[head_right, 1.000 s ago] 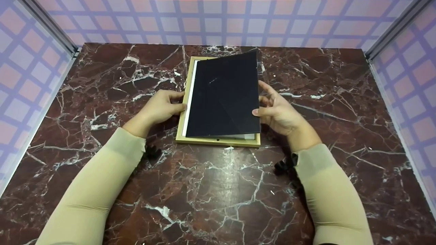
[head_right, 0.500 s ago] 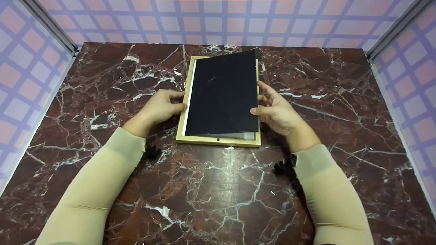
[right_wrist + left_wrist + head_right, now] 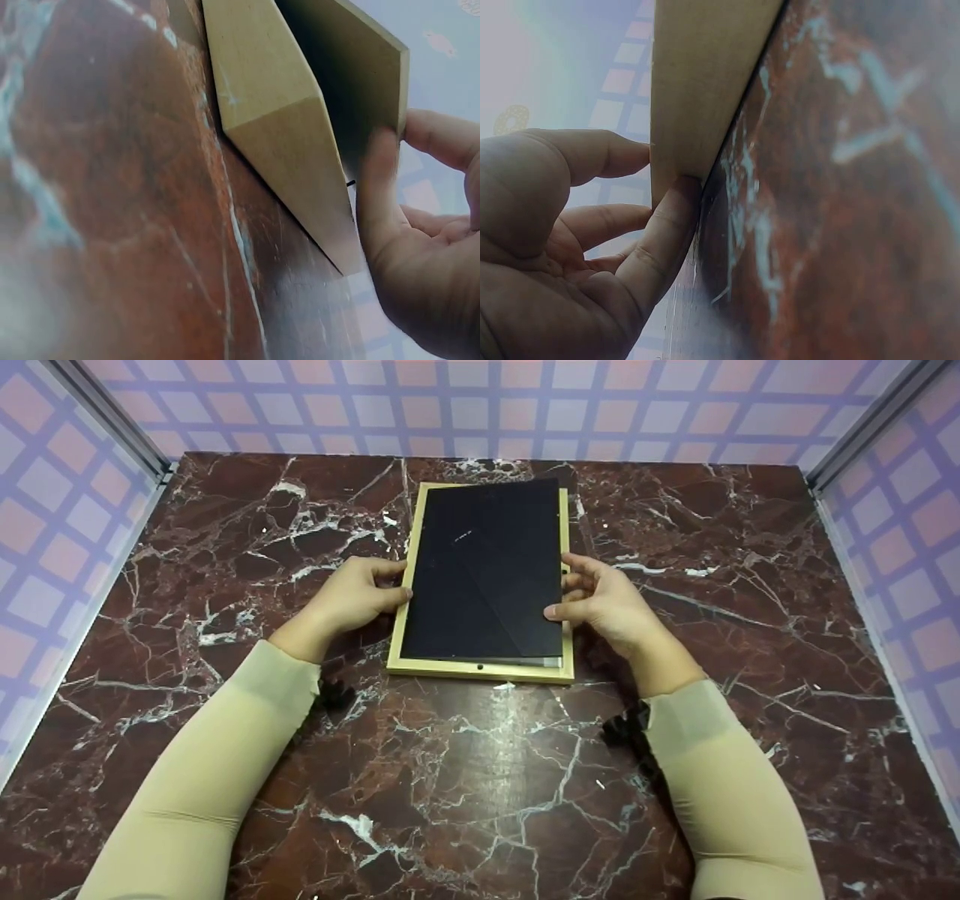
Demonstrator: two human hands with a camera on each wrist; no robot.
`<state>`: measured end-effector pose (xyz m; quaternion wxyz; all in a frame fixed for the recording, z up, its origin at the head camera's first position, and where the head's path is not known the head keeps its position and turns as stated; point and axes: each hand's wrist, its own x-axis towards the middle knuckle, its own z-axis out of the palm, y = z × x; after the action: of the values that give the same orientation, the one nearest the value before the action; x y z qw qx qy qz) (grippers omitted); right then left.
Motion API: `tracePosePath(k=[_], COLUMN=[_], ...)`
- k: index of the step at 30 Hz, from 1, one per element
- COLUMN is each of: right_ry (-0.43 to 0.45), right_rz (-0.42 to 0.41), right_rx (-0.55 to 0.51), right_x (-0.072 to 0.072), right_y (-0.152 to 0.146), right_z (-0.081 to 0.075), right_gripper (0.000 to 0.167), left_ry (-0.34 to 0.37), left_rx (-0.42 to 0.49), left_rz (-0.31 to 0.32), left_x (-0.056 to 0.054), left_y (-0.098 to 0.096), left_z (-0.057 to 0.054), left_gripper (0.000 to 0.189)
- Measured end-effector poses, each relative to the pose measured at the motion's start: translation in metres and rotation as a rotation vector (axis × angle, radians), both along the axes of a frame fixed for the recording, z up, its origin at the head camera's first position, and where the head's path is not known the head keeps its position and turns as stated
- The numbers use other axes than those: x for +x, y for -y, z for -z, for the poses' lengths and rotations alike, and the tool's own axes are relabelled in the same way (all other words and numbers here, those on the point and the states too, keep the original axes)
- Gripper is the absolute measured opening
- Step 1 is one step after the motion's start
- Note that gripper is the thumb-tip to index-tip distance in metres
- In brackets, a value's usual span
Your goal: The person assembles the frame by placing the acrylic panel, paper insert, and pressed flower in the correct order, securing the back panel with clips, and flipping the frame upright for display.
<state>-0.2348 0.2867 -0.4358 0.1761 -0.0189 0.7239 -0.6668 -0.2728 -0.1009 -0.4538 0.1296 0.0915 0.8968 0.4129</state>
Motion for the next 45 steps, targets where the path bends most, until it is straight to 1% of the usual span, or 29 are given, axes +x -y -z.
tracePosePath(k=[1, 3, 4, 5, 6, 8, 10, 12, 13, 15, 20, 21, 25, 27, 28, 33, 38, 40, 41, 45], right_ry=[-0.024, -0.065, -0.08, -0.091, -0.094, -0.095, -0.084, -0.069, -0.062, -0.049, -0.036, -0.038, -0.061, -0.078, -0.084, -0.105, -0.144, -0.161, -0.16, -0.132], right_rz=[-0.009, -0.025, -0.034, -0.042, -0.049, -0.064, -0.079, -0.09, -0.093, -0.099, -0.106, -0.107, -0.115, -0.127, -0.132, -0.159, -0.172, -0.175, -0.17, -0.155], right_rx=[0.049, 0.14, 0.173, 0.195, 0.205, 0.227, 0.24, 0.239, 0.239, 0.236, 0.244, 0.252, 0.295, 0.33, 0.345, 0.423, 0.519, 0.541, 0.535, 0.471], right_x=[0.0, -0.001, -0.002, -0.002, -0.002, -0.003, -0.003, -0.004, -0.004, -0.004, -0.003, -0.004, -0.004, -0.005, -0.005, -0.006, -0.008, -0.008, -0.008, -0.008], right_y=[0.0, -0.001, -0.001, -0.001, -0.001, -0.003, -0.004, -0.005, -0.006, -0.007, -0.006, -0.006, -0.005, -0.005, -0.005, -0.004, -0.004, -0.005, -0.006, -0.012], right_z=[0.0, 0.001, 0.001, 0.001, 0.002, 0.003, 0.003, 0.003, 0.003, 0.003, 0.005, 0.006, 0.008, 0.009, 0.009, 0.009, 0.009, 0.009, 0.009, 0.01], right_gripper=[0.097, 0.096, 0.095, 0.094, 0.093, 0.093, 0.094, 0.095, 0.095, 0.095, 0.095, 0.095, 0.095, 0.096, 0.096, 0.098, 0.097, 0.094, 0.092, 0.074], left_ry=[0.001, -0.004, -0.005, 0.003, -0.002, -0.003, 0.004, 0.003, 0.007, 0.007, -0.007, -0.016, -0.019, -0.014, -0.008, -0.004, -0.007, -0.006, -0.005, 0.001], left_rx=[-0.001, -0.006, -0.007, -0.005, -0.002, -0.005, -0.001, 0.001, 0.001, 0.003, 0.008, 0.011, 0.005, 0.002, -0.003, -0.008, -0.012, -0.013, -0.012, -0.009], left_rz=[0.0, 0.004, 0.004, 0.006, 0.004, 0.004, 0.003, 0.0, 0.002, 0.004, 0.017, 0.016, 0.018, 0.017, 0.019, 0.014, 0.017, 0.016, 0.015, 0.011], left_x=[0.0, -0.008, -0.008, -0.004, -0.006, -0.007, 0.001, 0.003, 0.006, 0.007, 0.007, 0.005, 0.005, 0.005, 0.007, 0.006, 0.006, 0.006, 0.006, 0.006], left_y=[0.0, 0.001, 0.002, 0.001, 0.002, 0.002, 0.0, 0.0, -0.001, -0.001, -0.002, -0.001, -0.001, -0.001, -0.002, -0.001, -0.001, -0.001, -0.001, -0.002], left_z=[0.0, 0.01, 0.01, 0.004, 0.009, 0.009, -0.002, -0.004, -0.008, -0.009, -0.009, -0.006, -0.006, -0.006, -0.009, -0.007, -0.007, -0.007, -0.008, -0.007], left_gripper=[0.06, 0.062, 0.062, 0.062, 0.063, 0.063, 0.063, 0.062, 0.062, 0.061, 0.059, 0.06, 0.06, 0.06, 0.06, 0.06, 0.06, 0.06, 0.061, 0.061])
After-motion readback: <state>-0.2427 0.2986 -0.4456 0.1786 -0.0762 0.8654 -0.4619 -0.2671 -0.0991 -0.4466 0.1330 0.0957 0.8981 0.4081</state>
